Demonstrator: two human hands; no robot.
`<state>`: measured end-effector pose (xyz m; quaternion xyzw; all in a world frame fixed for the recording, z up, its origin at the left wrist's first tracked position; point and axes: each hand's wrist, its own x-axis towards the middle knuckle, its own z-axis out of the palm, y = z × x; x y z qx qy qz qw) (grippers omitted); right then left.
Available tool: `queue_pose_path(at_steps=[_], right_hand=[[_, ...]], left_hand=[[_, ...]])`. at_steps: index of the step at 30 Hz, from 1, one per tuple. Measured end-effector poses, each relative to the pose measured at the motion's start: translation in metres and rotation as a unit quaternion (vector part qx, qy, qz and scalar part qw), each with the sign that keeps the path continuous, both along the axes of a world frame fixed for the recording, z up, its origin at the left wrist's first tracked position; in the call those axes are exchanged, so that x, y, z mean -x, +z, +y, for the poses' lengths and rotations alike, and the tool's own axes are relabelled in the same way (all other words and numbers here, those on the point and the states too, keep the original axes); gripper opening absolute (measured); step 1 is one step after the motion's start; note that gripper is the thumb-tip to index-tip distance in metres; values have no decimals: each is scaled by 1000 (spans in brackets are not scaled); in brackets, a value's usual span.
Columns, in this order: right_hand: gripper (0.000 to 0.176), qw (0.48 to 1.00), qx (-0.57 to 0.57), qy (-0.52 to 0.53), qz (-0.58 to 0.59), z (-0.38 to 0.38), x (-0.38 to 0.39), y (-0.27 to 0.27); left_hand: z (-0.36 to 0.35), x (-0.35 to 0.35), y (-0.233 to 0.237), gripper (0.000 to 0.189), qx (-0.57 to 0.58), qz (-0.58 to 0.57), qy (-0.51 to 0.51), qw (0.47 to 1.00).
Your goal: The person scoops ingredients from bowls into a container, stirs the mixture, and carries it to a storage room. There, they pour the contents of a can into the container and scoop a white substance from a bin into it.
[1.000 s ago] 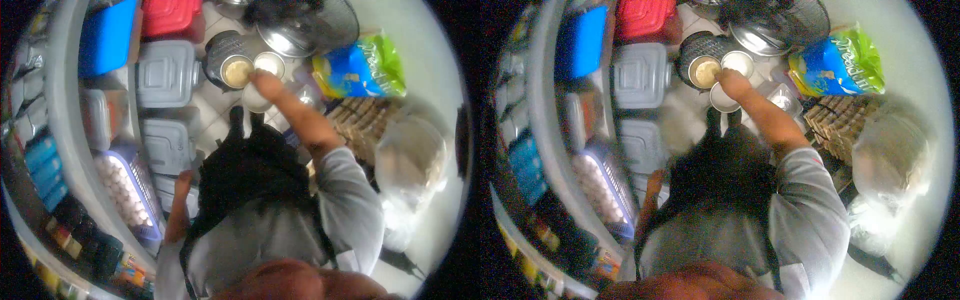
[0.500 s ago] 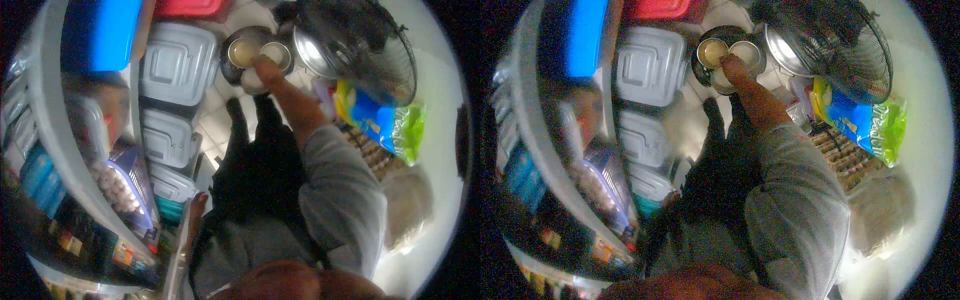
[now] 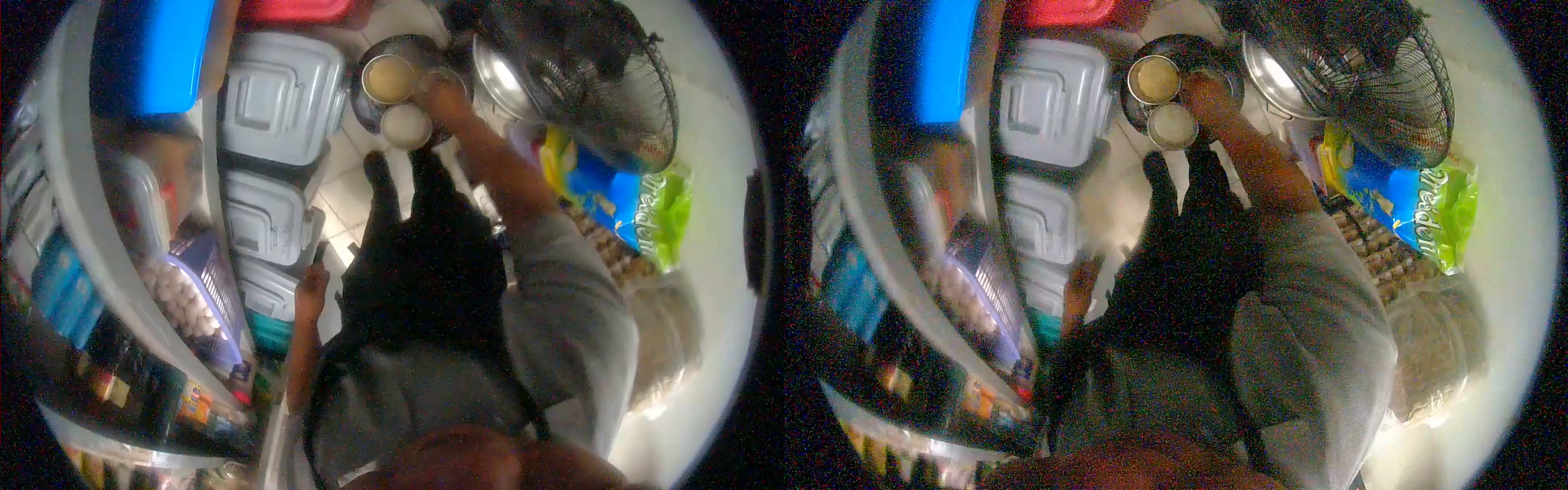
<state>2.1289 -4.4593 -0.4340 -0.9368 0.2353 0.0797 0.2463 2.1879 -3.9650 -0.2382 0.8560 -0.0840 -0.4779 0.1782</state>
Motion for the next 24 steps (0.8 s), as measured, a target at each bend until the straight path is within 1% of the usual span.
queue_pose_path(at_steps=[1, 2, 3, 4, 5, 6, 7, 9, 10, 11, 12, 13, 14, 15, 16, 17, 19, 20, 21, 22, 24], right_hand=[[34, 1000, 0, 0, 0, -3, 5, 17], [34, 994, -33, -93, -49, -7, 17, 37], [34, 976, -64, -184, -98, -10, 30, 52], [36, 971, -84, -216, -64, -11, 44, 57], [37, 963, -101, -247, -31, -11, 63, 57], [37, 972, -79, -219, 10, -5, 88, 47], [36, 979, -57, -190, 51, 3, 115, 35], [35, 981, -136, -92, 98, 26, 151, 49], [34, 986, -138, -40, 82, 49, 167, 19], [34, 988, -137, 13, 65, 67, 178, -4], [39, 983, -134, 39, 119, 75, 178, 9], [44, 974, -129, 63, 173, 84, 176, 27], [45, 975, -182, 56, 115, 99, 164, 54], [46, 970, -233, 51, 55, 114, 139, 97], [48, 939, -321, 19, 122, 123, 105, 157], [50, 897, -402, -8, 181, 129, 73, 221], [55, 876, -430, 184, 117, 149, 32, 318], [59, 867, -412, 234, 155, 163, 18, 352], [59, 800, -521, 296, 16, 181, 34, 314], [55, 757, -571, 311, 66, 197, 31, 296], [52, 776, -508, 369, 61, 201, 5, 324]], left_hand=[[-2, 2, 1, 33, 0, 0, 0, 1000], [-5, 5, 1, 33, 9, 10, 40, 999], [-7, 8, 2, 33, 20, 20, 81, 996], [-12, 11, 5, 33, 27, 19, 81, 996], [-22, 12, 14, 33, 47, 15, 51, 997], [-32, 13, 23, 32, 70, 10, 20, 997], [-41, 16, 31, 32, 79, 8, 20, 997], [-61, 22, 53, 32, 145, 105, 135, 974], [-88, 16, 84, 36, 184, 168, 134, 959], [-95, 17, 92, 36, 194, 162, 133, 958], [-97, 18, 98, 36, 234, 156, 66, 957], [-97, 18, 104, 37, 273, 148, -3, 951], [-97, 17, 112, 37, 295, 154, -18, 943], [-96, 15, 119, 37, 308, 159, -26, 938], [-94, 10, 125, 37, 319, 163, -36, 933], [-90, 3, 132, 37, 328, 162, -46, 930], [-75, -6, 146, 37, 353, 136, -66, 923], [-62, -9, 155, 37, 366, 118, -70, 920], [-46, -9, 165, 37, 377, 104, -69, 918], [-29, -10, 172, 37, 387, 85, -65, 916], [2, -9, 184, 37, 398, 61, -55, 914]])
